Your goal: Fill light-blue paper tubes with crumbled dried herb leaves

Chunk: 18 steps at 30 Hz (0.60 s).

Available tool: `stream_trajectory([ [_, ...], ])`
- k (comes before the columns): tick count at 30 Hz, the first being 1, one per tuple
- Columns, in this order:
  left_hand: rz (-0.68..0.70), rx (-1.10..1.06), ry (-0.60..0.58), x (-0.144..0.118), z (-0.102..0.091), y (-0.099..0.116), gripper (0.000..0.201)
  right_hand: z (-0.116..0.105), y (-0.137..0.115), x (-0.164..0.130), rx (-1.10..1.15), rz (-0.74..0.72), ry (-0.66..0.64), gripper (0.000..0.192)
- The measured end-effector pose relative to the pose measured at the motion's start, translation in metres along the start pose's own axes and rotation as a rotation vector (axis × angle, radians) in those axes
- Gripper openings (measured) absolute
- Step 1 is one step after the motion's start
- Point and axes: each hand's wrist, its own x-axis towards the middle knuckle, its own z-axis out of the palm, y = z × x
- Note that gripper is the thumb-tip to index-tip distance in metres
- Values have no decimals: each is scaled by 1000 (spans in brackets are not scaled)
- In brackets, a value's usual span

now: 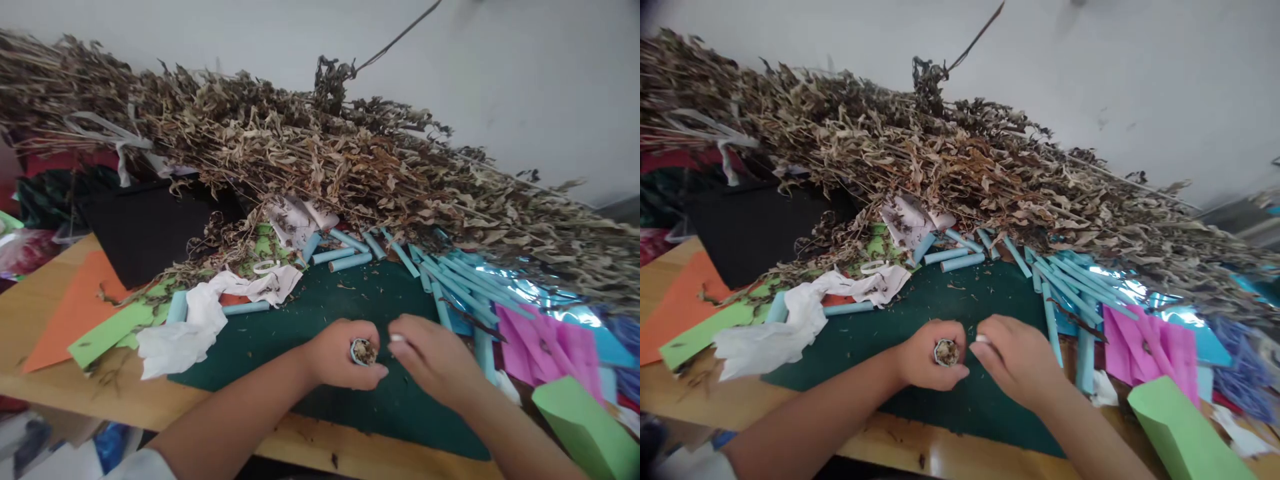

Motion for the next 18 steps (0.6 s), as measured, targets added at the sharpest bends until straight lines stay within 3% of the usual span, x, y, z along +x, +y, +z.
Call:
stream_trajectory([
  [3,1,-3,10,0,0,2,17,27,11,-5,-88,34,-122,20],
  [6,-3,6,23,-1,0,4,17,39,22,-20,-142,2,-124,22],
  [9,-3,7,20,-1,-1,4,17,38,38,-39,-300,8,-48,27],
  [12,-17,-17,-3,-1,0,2,18,34,55,-52,-354,30,-11,15],
  [15,-16,-26,0,-2,0,-1,19,26,60,-57,-288,-52,15,13],
  [18,-6,-42,-6,-2,0,-2,20,13,44,-48,-135,-191,218,16],
])
